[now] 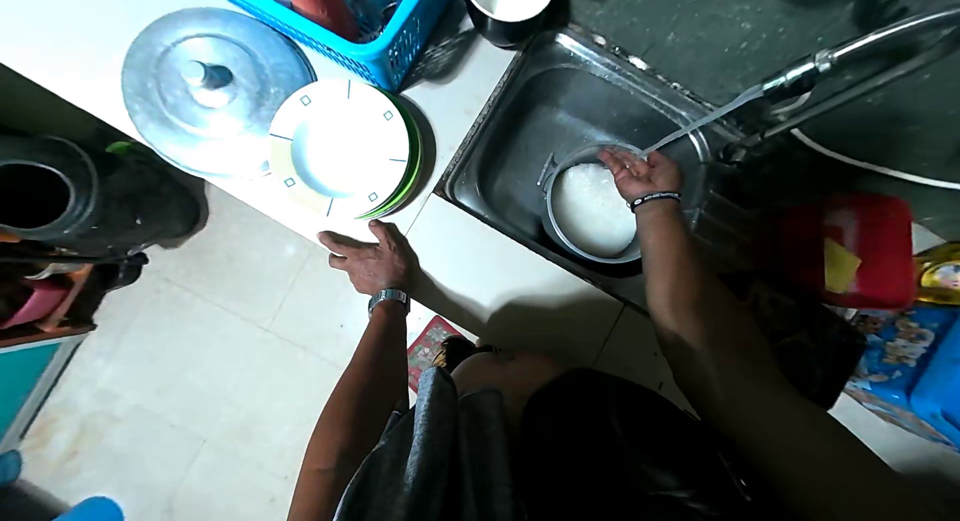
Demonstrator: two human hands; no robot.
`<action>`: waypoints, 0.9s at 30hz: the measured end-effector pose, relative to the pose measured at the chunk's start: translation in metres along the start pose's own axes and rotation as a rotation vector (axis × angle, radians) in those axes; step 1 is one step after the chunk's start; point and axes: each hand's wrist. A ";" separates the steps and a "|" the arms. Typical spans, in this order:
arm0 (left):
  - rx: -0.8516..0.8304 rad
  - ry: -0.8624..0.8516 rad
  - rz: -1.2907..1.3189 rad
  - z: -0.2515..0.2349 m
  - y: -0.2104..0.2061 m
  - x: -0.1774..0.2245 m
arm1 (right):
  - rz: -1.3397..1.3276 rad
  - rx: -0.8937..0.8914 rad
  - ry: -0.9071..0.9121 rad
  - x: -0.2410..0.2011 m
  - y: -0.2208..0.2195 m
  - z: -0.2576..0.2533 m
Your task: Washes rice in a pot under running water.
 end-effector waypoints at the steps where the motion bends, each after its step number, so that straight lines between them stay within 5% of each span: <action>1: -0.013 -0.007 0.012 0.002 0.001 -0.001 | -0.090 0.018 0.054 0.003 0.000 0.001; 5: -0.012 -0.018 0.015 0.003 0.000 -0.002 | -0.303 0.067 0.172 0.012 -0.003 0.003; 10: -0.005 -0.010 0.011 0.003 0.002 0.002 | -0.056 0.057 0.039 0.008 -0.007 0.001; 14: 0.019 -0.002 0.012 0.001 -0.001 0.000 | -0.273 0.059 0.129 0.004 0.004 -0.002; 16: 0.008 0.002 0.016 0.001 0.000 0.001 | -0.176 0.070 0.136 0.005 0.009 0.000; 18: -0.001 -0.001 0.014 0.002 0.000 0.000 | 0.296 0.112 0.207 0.010 0.018 0.003; 22: -0.022 -0.026 0.002 -0.002 -0.003 -0.005 | 1.837 0.265 0.484 0.029 0.024 0.021; 24: -0.024 -0.041 0.002 -0.001 -0.002 -0.003 | 2.085 0.260 0.484 0.038 0.023 0.013; 27: -0.006 -0.056 0.003 0.002 0.002 0.000 | 2.119 0.350 0.441 0.051 0.013 0.001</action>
Point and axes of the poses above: each hand's wrist, its own z-axis away from the middle knuckle, its own y-axis out of the back of the hand, x = y × z, and after that the axes turned 9 degrees about -y, right-handed
